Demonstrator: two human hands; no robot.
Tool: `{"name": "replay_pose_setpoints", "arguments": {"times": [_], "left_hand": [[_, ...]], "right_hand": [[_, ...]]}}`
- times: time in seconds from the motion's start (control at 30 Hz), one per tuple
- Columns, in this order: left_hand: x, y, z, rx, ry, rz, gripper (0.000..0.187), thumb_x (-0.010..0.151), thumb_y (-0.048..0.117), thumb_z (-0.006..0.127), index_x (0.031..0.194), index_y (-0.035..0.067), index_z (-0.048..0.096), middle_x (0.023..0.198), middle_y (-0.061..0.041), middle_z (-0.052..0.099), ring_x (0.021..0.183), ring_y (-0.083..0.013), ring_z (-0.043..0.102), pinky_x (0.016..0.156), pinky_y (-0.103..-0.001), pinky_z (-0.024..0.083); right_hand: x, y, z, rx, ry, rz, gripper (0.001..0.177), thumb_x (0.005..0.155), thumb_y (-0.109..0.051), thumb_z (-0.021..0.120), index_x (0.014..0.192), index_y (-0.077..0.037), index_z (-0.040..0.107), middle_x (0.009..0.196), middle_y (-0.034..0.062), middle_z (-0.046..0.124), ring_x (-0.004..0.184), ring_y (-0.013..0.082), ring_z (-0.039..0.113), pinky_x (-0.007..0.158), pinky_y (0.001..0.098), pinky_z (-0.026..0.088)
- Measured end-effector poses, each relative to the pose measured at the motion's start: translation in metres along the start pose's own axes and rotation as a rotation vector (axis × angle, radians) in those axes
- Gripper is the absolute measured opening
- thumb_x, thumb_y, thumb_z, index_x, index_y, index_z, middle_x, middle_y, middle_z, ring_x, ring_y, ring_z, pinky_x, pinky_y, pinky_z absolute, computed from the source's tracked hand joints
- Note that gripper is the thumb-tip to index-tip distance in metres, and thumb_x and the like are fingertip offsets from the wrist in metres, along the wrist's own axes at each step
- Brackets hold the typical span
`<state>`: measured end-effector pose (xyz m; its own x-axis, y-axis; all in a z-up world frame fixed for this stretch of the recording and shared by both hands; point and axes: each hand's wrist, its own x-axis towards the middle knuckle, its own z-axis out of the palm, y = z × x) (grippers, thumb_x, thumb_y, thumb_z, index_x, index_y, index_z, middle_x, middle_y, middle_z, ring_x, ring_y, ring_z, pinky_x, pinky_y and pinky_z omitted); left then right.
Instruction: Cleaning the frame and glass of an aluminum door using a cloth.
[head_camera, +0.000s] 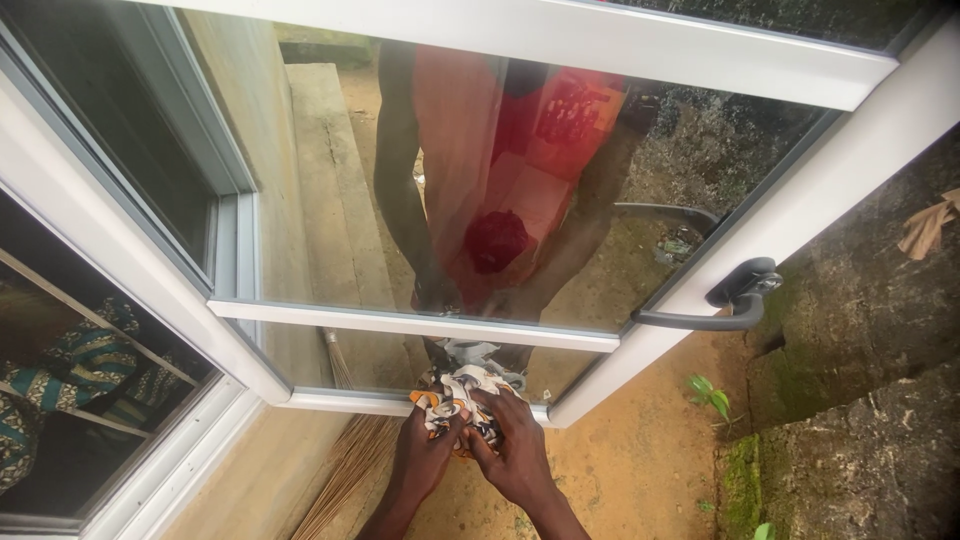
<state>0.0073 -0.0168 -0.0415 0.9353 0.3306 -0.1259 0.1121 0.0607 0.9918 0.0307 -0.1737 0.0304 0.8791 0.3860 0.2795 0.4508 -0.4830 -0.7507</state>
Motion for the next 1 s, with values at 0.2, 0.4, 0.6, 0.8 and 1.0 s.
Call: {"name": "replay_pose_setpoints", "arguments": {"times": [0.2, 0.4, 0.6, 0.8, 1.0], "left_hand": [[-0.004, 0.016, 0.009, 0.077, -0.027, -0.061, 0.040, 0.086, 0.028, 0.078, 0.115, 0.002, 0.067, 0.095, -0.007, 0.079, 0.082, -0.0148, 0.075, 0.071, -0.031, 0.058], [-0.011, 0.034, 0.022, 0.075, -0.084, -0.004, 0.040, 0.088, 0.030, 0.075, 0.116, 0.002, 0.068, 0.093, -0.009, 0.079, 0.081, -0.0164, 0.075, 0.071, -0.033, 0.058], [-0.020, 0.058, 0.028, 0.071, -0.145, 0.056, 0.041, 0.092, 0.031, 0.071, 0.120, 0.003, 0.065, 0.099, -0.008, 0.079, 0.089, -0.0150, 0.076, 0.077, -0.031, 0.059], [-0.033, 0.096, 0.035, -0.013, -0.195, 0.178, 0.043, 0.094, 0.026, 0.070, 0.128, 0.000, 0.061, 0.106, -0.010, 0.076, 0.093, -0.0145, 0.073, 0.080, -0.031, 0.059], [-0.043, 0.116, 0.048, -0.063, -0.243, 0.179, 0.047, 0.094, 0.023, 0.069, 0.133, -0.001, 0.057, 0.106, -0.012, 0.074, 0.092, -0.0154, 0.072, 0.079, -0.031, 0.059]], "right_hand": [[-0.005, 0.001, -0.007, -0.005, 0.046, 0.014, 0.049, 0.083, -0.019, 0.077, 0.129, -0.009, 0.066, 0.116, 0.0188, 0.070, 0.108, 0.0387, 0.067, 0.088, 0.0467, 0.056], [-0.009, 0.006, -0.018, -0.017, 0.113, -0.025, 0.050, 0.083, -0.017, 0.077, 0.130, -0.008, 0.065, 0.118, 0.0183, 0.071, 0.116, 0.0400, 0.065, 0.095, 0.0478, 0.053], [-0.009, 0.002, -0.031, -0.037, 0.162, -0.054, 0.053, 0.080, -0.015, 0.078, 0.130, -0.007, 0.062, 0.122, 0.0192, 0.070, 0.119, 0.0414, 0.063, 0.096, 0.0482, 0.052], [-0.007, -0.017, -0.055, -0.026, 0.238, -0.112, 0.051, 0.082, -0.014, 0.078, 0.129, -0.005, 0.062, 0.120, 0.0189, 0.070, 0.114, 0.0385, 0.068, 0.092, 0.0441, 0.055], [-0.006, -0.036, -0.080, -0.001, 0.289, -0.087, 0.049, 0.081, -0.014, 0.077, 0.127, -0.005, 0.064, 0.112, 0.0183, 0.070, 0.100, 0.0324, 0.075, 0.081, 0.0399, 0.059]]}}
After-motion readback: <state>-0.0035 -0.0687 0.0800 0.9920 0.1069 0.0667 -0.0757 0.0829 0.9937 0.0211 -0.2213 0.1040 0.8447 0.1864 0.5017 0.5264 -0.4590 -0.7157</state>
